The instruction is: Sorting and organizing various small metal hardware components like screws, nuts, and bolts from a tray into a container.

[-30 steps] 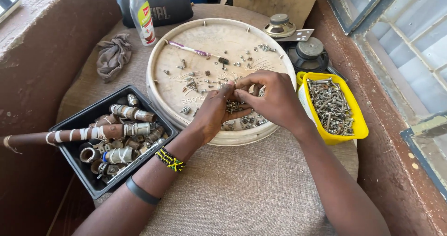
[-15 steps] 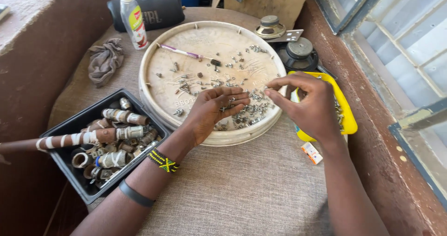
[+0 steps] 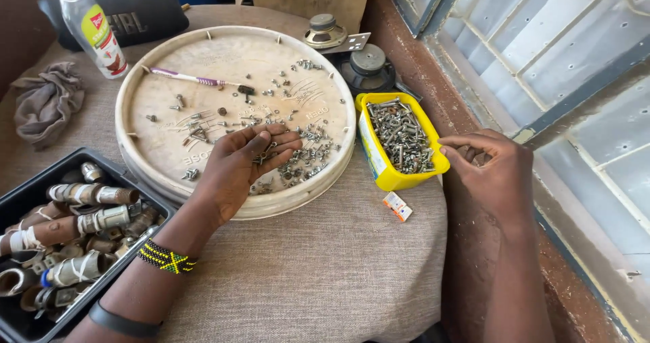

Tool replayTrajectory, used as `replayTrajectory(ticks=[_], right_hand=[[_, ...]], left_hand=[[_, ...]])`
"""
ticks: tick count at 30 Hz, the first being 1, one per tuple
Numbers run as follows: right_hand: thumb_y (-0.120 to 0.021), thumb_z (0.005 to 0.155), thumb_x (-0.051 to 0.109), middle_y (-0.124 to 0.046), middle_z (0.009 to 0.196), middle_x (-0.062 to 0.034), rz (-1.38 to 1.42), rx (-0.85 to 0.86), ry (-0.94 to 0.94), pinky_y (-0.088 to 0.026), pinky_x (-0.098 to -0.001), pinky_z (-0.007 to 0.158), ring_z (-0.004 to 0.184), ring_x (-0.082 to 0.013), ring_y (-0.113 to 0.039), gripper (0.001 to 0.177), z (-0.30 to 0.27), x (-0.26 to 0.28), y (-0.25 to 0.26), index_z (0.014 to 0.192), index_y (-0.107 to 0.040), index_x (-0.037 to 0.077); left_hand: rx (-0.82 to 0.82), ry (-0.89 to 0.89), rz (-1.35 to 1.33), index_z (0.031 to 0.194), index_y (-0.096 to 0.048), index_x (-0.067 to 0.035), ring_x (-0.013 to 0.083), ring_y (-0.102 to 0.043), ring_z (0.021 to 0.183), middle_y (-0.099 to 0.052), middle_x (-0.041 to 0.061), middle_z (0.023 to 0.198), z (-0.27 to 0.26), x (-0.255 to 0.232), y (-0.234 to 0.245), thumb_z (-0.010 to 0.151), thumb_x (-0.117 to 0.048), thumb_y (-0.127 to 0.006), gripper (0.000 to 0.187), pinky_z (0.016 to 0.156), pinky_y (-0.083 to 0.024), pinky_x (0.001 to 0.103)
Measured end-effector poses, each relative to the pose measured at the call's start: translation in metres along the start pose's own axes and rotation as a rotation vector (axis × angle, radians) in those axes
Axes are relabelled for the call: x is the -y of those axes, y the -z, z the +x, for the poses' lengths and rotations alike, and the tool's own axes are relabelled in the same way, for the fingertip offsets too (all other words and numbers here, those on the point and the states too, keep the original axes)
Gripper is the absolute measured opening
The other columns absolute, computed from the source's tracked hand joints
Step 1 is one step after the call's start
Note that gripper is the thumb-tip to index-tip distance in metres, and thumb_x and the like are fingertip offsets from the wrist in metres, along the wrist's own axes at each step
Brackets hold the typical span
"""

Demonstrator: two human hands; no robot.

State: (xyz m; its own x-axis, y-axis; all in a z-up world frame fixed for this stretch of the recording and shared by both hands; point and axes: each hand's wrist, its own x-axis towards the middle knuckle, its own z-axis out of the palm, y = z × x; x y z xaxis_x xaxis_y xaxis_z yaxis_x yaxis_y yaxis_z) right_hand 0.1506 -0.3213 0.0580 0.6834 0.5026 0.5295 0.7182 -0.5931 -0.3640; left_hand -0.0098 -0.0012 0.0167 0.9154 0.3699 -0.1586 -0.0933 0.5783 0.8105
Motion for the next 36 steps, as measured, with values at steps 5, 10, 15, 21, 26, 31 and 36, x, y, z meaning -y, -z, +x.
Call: replayTrajectory(ticks=[5, 10, 15, 21, 26, 31, 36], right_hand=[[-0.080, 0.088, 0.001, -0.076, 0.085, -0.0123, 0.108, 0.007, 0.004, -0.048, -0.0295, 0.064, 0.065, -0.0188, -0.062, 0.017, -0.001, 0.029, -0.014, 0.102, -0.083, 0.011], [-0.081, 0.085, 0.005, -0.078, 0.089, -0.0076, 0.210, 0.075, 0.210, -0.055, -0.0342, 0.065, 0.068, -0.0183, -0.069, 0.016, 0.010, 0.090, -0.048, 0.098, -0.083, 0.013], [-0.079, 0.090, 0.009, -0.078, 0.087, -0.0085, 0.301, 0.224, 0.459, -0.057, -0.0338, 0.064, 0.064, -0.0191, -0.068, 0.017, 0.031, 0.130, -0.088, 0.106, -0.082, 0.014], [-0.080, 0.087, 0.008, -0.076, 0.088, -0.0139, 0.162, 0.303, 0.472, -0.057, -0.0387, 0.063, 0.067, -0.0228, -0.069, 0.022, 0.061, 0.154, -0.107, 0.108, -0.083, 0.010], [-0.081, 0.087, 0.012, -0.076, 0.087, -0.0094, 0.147, 0.311, 0.445, -0.058, -0.0360, 0.064, 0.069, -0.0197, -0.068, 0.017, 0.060, 0.144, -0.126, 0.104, -0.083, 0.014], [-0.082, 0.085, 0.012, -0.073, 0.080, -0.0053, 0.125, 0.274, 0.494, -0.057, -0.0339, 0.064, 0.066, -0.0178, -0.066, 0.011, 0.058, 0.144, -0.126, 0.096, -0.084, 0.015], [-0.080, 0.084, 0.012, -0.065, 0.074, 0.0026, 0.187, 0.201, 0.534, -0.055, -0.0324, 0.062, 0.066, -0.0151, -0.065, 0.008, 0.058, 0.140, -0.122, 0.084, -0.073, 0.016]], left_hand=[[-0.012, -0.120, 0.032, 0.126, -0.057, 0.016, 0.0369, -0.072, 0.110, -0.068, 0.036, 0.121, -0.001, 0.005, -0.004, 0.105, -0.010, -0.044, 0.036, 0.097, -0.061, 0.043], [-0.020, -0.138, 0.005, 0.127, -0.055, 0.017, 0.0371, -0.071, 0.112, -0.067, 0.037, 0.122, 0.005, 0.010, 0.004, 0.109, -0.016, -0.039, 0.040, 0.099, -0.059, 0.046], [-0.001, -0.096, -0.095, 0.124, -0.057, 0.018, 0.0374, -0.073, 0.107, -0.068, 0.036, 0.118, 0.010, 0.011, 0.007, 0.109, -0.019, -0.040, 0.044, 0.095, -0.062, 0.046], [-0.032, -0.084, -0.163, 0.119, -0.061, 0.017, 0.0335, -0.076, 0.090, -0.072, 0.030, 0.102, 0.038, 0.033, 0.028, 0.107, -0.021, -0.049, 0.042, 0.090, -0.064, 0.052], [-0.041, -0.080, -0.131, 0.119, -0.061, 0.019, 0.0316, -0.076, 0.087, -0.070, 0.026, 0.094, 0.029, 0.027, 0.021, 0.104, -0.019, -0.052, 0.041, 0.088, -0.065, 0.052], [-0.020, -0.093, -0.071, 0.119, -0.062, 0.018, 0.0245, -0.074, 0.083, -0.067, 0.020, 0.092, 0.022, 0.025, 0.014, 0.103, -0.017, -0.052, 0.039, 0.085, -0.066, 0.048], [0.000, -0.108, -0.070, 0.120, -0.061, 0.016, 0.0260, -0.075, 0.086, -0.067, 0.020, 0.093, 0.035, 0.034, 0.024, 0.104, -0.016, -0.051, 0.037, 0.086, -0.065, 0.050]])
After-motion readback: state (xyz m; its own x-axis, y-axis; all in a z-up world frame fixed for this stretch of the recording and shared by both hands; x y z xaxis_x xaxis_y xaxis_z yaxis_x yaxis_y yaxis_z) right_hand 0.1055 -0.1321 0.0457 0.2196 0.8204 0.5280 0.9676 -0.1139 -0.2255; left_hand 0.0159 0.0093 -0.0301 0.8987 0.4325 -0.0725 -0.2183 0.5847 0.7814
